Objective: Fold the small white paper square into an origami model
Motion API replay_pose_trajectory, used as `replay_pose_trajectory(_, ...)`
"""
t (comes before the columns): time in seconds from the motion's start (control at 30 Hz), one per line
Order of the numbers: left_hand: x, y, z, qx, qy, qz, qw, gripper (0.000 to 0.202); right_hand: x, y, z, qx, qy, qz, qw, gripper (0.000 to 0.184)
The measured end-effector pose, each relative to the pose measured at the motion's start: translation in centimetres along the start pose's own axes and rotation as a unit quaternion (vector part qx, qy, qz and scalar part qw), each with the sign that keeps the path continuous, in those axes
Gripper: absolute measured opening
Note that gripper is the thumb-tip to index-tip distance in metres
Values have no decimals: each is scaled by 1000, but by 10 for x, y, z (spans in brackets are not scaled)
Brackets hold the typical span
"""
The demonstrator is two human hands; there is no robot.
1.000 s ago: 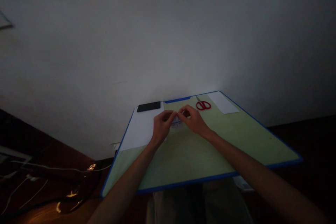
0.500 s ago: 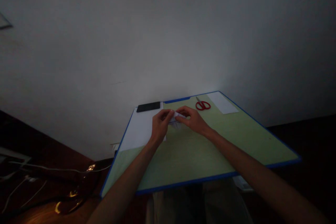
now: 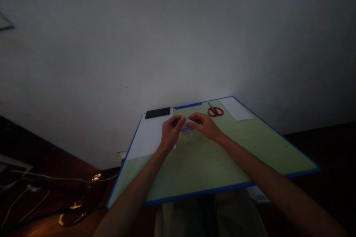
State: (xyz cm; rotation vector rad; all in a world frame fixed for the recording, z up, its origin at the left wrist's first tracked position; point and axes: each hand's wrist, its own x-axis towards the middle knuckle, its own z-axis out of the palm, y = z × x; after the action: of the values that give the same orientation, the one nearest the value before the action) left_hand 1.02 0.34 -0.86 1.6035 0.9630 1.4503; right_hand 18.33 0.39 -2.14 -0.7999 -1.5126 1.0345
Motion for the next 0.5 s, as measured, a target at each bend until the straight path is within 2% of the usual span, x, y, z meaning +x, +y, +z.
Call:
replay_pose_trajectory(0.23,-1,0,1,6,-6,14,1000,27,1,-1,0,-22,-1,-4,1000,23)
replay_pose_trajectory(0.4,-2,0,1,47,5,58,997,23,-1,-4,2,-81,47,-80,992,22)
replay_pose_trajectory(0.5,-2,2,2,96,13,92,991,20,-2,-6,3,-106,47,-99,988,17)
